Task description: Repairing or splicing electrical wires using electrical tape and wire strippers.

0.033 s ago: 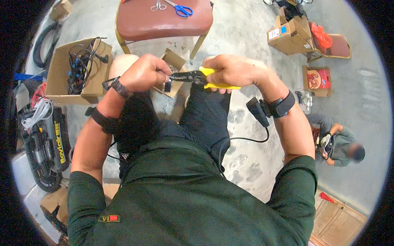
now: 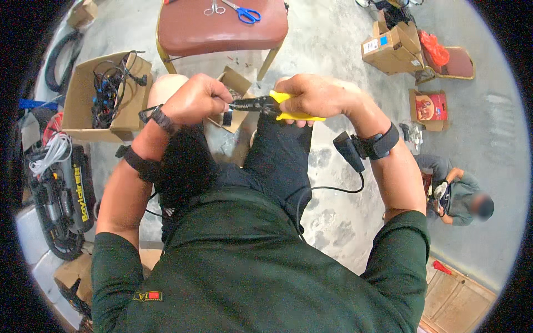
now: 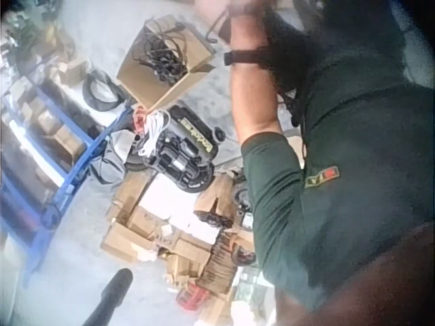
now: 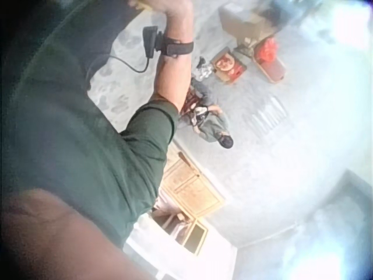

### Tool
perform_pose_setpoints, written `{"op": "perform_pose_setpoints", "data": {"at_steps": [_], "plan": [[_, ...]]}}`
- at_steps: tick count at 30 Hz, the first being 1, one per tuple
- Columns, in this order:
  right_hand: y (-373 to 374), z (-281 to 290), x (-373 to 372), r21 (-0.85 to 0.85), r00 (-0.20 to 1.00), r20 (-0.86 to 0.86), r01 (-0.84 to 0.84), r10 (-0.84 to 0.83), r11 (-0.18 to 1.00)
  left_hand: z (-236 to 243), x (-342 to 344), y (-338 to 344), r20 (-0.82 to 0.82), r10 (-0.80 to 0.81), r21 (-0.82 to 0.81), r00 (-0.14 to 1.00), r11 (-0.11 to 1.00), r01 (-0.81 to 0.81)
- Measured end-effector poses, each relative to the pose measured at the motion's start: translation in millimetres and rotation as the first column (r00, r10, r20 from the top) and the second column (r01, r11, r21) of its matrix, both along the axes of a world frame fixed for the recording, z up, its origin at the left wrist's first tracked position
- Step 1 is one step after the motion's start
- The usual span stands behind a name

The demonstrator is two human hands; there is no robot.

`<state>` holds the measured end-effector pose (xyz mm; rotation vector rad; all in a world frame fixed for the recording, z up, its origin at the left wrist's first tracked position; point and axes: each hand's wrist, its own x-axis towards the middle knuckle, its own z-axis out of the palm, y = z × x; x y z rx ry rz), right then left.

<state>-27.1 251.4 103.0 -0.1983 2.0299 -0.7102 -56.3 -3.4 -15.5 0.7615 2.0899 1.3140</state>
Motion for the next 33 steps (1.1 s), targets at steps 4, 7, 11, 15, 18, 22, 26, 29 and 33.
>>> {"op": "perform_pose_setpoints", "data": {"at_steps": [4,7,11,15,18,22,26,29,33], "plan": [[0,-1,-2,0.018,0.999,-0.020,-0.033,0.034,0.999,-1,2,0,0.024,0.030,-0.014,0.999,0.999,-0.029],[-1,-4,-2,0.002,0.999,-0.011,-0.043,0.043,0.999,-8,2,0,0.025,0.041,0.058,0.999,0.997,-0.042],[5,-12,0,-0.069,1.000,-0.023,-0.003,0.001,0.998,-5,0,1,-0.018,0.053,0.052,0.998,0.997,-0.052],[4,-13,6,-0.095,0.998,-0.051,0.017,-0.022,0.995,-4,-1,-1,-0.004,0.085,0.029,0.996,0.996,-0.085],[7,-17,12,-0.130,0.997,-0.062,0.042,-0.051,0.991,-2,-1,0,0.025,0.080,0.020,0.996,0.997,-0.081],[14,-24,23,-0.102,0.993,-0.031,0.106,-0.110,0.989,-9,-2,4,0.045,0.063,0.033,0.997,0.997,-0.065],[29,-41,23,-0.197,0.995,-0.042,0.082,-0.092,0.977,-13,-7,5,0.063,0.064,0.028,0.996,0.997,-0.066],[37,-39,20,-0.344,0.941,0.175,0.334,-0.290,0.878,-8,-10,4,0.047,0.095,0.079,0.994,0.992,-0.099],[43,-53,0,-0.485,0.837,0.108,0.515,-0.536,0.707,-3,-5,8,-0.111,0.111,-0.049,0.988,0.992,-0.117]]}}
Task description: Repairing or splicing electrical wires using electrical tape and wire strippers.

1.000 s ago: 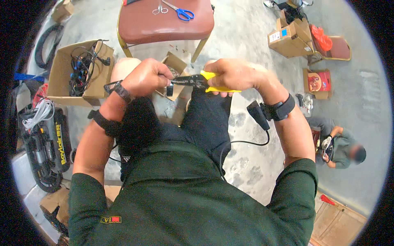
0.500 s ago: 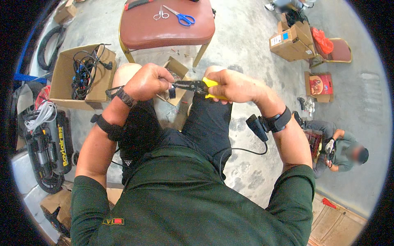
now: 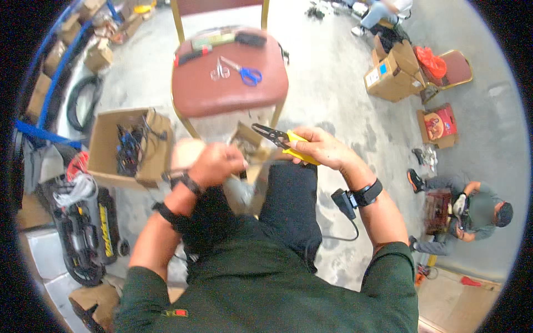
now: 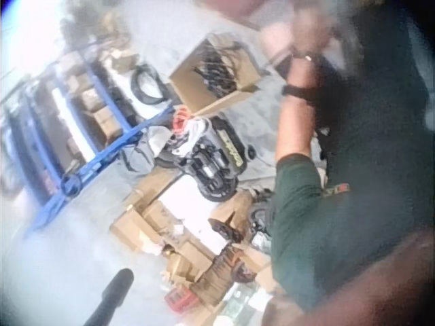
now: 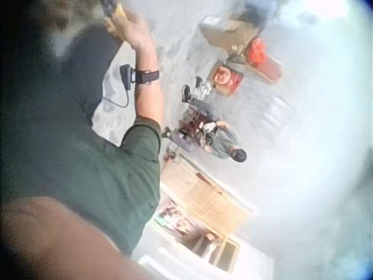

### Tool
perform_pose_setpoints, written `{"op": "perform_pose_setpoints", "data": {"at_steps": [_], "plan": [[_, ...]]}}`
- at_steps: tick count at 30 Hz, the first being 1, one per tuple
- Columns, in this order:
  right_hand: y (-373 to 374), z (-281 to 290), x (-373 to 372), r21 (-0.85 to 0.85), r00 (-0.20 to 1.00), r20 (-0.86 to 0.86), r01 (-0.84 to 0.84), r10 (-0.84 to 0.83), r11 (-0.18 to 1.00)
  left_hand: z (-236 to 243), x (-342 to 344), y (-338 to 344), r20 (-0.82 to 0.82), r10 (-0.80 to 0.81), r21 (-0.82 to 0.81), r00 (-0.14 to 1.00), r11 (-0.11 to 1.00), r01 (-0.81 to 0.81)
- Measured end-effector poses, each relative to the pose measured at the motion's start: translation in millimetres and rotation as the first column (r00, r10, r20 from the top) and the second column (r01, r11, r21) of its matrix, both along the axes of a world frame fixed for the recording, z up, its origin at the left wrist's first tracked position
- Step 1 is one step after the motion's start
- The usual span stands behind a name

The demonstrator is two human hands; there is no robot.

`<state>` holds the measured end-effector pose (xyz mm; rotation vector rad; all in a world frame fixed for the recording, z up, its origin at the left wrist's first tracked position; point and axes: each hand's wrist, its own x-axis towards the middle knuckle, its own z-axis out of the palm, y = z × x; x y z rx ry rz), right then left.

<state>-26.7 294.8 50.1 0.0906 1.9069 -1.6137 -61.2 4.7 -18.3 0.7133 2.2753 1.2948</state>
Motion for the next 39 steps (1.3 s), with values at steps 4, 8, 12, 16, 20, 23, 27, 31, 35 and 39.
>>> {"op": "perform_pose_setpoints", "data": {"at_steps": [4,8,12,16,20,23,27,31,35,39], "plan": [[1,-39,-59,0.094,0.957,-0.275,0.127,-0.097,0.987,-6,5,2,-0.070,0.031,-0.155,0.997,0.987,-0.041],[-7,-72,-129,0.200,0.824,-0.561,0.229,-0.081,0.953,2,19,4,-0.070,0.019,-0.206,0.997,0.978,-0.033],[-3,-100,-181,0.496,0.740,-0.670,0.397,0.049,0.772,-1,27,7,-0.096,-0.003,-0.136,0.995,0.991,-0.011],[-7,-102,-181,0.564,0.745,-0.652,0.355,0.139,0.746,8,26,3,-0.059,-0.053,-0.205,0.997,0.978,0.040],[-6,-98,-136,0.279,0.772,-0.631,0.327,-0.085,0.903,14,19,-4,0.033,-0.056,-0.167,0.998,0.984,0.061],[-15,-57,-70,-0.105,0.859,-0.429,0.260,-0.280,0.960,-4,5,-8,0.009,-0.054,-0.074,0.998,0.996,0.055],[-28,-26,15,-0.149,0.940,-0.336,0.014,-0.064,0.989,41,-7,3,0.185,0.075,-0.113,0.980,0.992,-0.054],[-53,-63,49,-0.088,0.966,-0.227,0.103,-0.120,0.991,35,-10,1,0.269,0.152,0.034,0.951,0.985,-0.167],[-75,-95,56,0.122,0.703,-0.711,0.146,-0.016,0.982,37,-4,3,0.312,0.144,0.039,0.939,0.986,-0.164],[-101,-105,38,-0.416,0.847,-0.442,0.098,-0.296,0.904,51,6,-1,0.377,0.135,0.105,0.916,0.977,-0.187]]}}
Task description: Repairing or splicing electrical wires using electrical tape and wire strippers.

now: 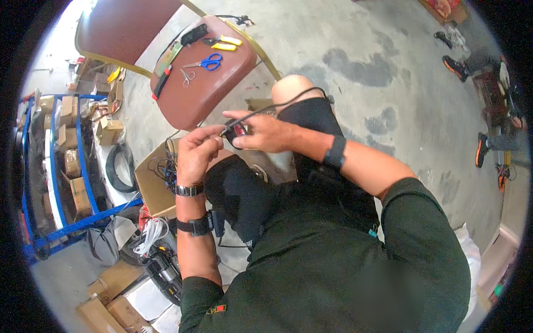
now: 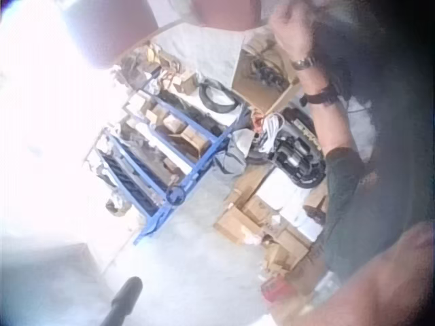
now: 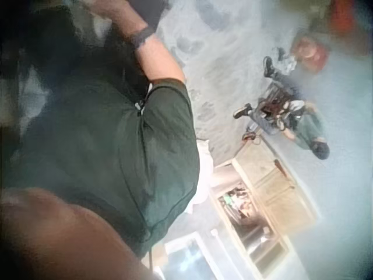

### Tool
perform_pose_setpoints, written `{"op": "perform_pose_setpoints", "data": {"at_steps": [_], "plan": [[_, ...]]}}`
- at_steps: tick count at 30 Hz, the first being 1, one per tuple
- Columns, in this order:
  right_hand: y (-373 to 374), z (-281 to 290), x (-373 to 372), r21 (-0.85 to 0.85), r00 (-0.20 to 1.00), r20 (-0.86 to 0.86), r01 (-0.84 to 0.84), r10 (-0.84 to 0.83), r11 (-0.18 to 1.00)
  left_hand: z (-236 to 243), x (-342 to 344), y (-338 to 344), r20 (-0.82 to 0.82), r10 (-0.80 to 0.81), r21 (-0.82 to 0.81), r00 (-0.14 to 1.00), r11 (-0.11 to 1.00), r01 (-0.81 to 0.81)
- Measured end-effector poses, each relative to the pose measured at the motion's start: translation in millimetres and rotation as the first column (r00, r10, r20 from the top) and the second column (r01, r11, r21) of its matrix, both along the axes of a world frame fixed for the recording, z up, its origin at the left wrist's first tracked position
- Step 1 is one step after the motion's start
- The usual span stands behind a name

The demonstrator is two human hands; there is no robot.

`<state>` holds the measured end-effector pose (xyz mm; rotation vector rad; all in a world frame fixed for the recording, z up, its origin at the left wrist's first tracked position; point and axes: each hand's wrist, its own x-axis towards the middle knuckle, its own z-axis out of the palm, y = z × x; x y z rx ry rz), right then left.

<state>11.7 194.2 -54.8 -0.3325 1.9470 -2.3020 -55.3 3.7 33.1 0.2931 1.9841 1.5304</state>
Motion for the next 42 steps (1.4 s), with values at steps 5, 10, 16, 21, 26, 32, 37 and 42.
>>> {"op": "perform_pose_setpoints", "data": {"at_steps": [5,10,16,21,26,32,37,42], "plan": [[-7,-8,-4,-0.129,0.985,0.074,-0.148,0.159,0.981,-1,-3,-7,0.030,-0.028,0.089,0.999,0.996,0.025],[-5,6,8,-0.060,0.981,0.177,-0.068,0.078,0.996,-8,-6,-8,0.023,-0.031,0.109,0.999,0.994,0.028],[-4,7,17,-0.119,0.976,0.204,-0.055,0.079,0.991,-13,-7,-8,0.004,-0.032,0.109,0.999,0.994,0.032],[-6,11,26,-0.056,0.963,0.259,-0.059,0.071,0.997,-19,-2,-9,-0.085,-0.035,0.082,0.996,0.996,0.042],[-8,22,29,-0.135,0.943,0.314,-0.075,0.114,0.988,-21,3,-10,-0.110,0.001,0.112,0.994,0.994,0.012],[-7,15,30,-0.060,0.959,0.256,-0.111,0.122,0.992,-25,9,-11,-0.130,-0.013,0.044,0.991,0.999,0.019],[-18,8,32,-0.144,0.954,0.298,0.010,0.034,0.990,-19,12,-9,-0.137,-0.025,0.035,0.990,0.999,0.030],[-28,-2,30,-0.145,0.958,0.284,0.019,0.023,0.989,-12,11,-10,-0.106,-0.058,-0.010,0.993,0.998,0.057]]}}
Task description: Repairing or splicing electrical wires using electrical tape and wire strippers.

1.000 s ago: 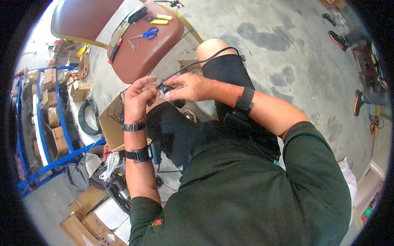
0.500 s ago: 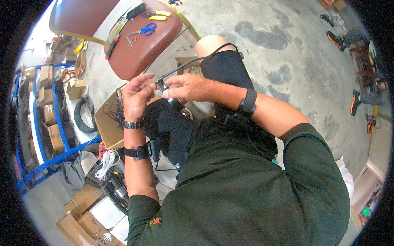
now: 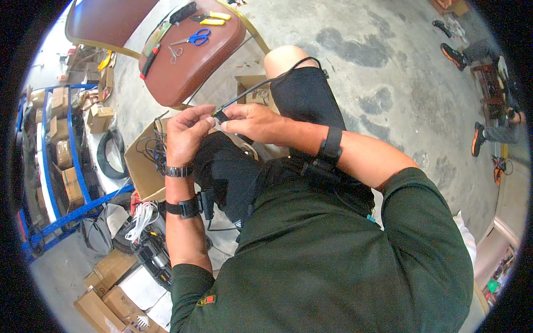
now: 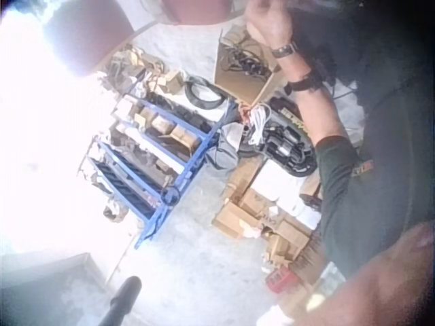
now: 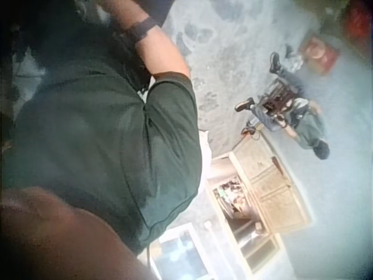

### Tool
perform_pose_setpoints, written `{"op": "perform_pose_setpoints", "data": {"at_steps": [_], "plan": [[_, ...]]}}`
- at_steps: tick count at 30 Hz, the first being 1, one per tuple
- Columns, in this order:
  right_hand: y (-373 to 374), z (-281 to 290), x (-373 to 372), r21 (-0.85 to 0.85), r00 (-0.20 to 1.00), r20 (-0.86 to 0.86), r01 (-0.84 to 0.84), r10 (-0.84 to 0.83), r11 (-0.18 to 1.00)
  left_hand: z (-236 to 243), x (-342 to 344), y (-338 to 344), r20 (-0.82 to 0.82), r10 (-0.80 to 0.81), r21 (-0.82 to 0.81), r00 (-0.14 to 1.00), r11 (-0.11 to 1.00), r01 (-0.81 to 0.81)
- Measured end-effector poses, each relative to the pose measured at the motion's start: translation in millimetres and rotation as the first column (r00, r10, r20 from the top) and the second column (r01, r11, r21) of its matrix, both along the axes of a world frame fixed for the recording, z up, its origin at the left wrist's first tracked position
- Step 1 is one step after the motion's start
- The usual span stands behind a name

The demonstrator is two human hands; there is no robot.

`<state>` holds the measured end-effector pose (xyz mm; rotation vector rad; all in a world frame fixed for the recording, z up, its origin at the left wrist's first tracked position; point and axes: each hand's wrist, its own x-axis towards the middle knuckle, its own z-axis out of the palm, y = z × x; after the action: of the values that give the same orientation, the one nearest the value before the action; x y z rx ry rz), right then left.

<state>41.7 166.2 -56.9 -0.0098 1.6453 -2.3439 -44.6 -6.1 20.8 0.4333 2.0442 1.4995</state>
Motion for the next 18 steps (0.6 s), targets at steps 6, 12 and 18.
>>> {"op": "perform_pose_setpoints", "data": {"at_steps": [6,12,18], "plan": [[-13,-3,5,-0.215,0.997,0.000,0.073,-0.075,0.974,-6,-1,0,-0.022,0.054,-0.043,0.998,0.998,-0.055],[-14,-11,9,-0.107,0.997,-0.043,0.061,-0.066,0.992,-21,-3,-4,-0.002,0.080,-0.035,0.997,0.996,-0.080],[-9,-9,18,-0.052,0.999,-0.020,0.039,-0.040,0.998,-10,1,3,-0.111,-0.110,-0.157,0.988,0.983,0.092]]}}
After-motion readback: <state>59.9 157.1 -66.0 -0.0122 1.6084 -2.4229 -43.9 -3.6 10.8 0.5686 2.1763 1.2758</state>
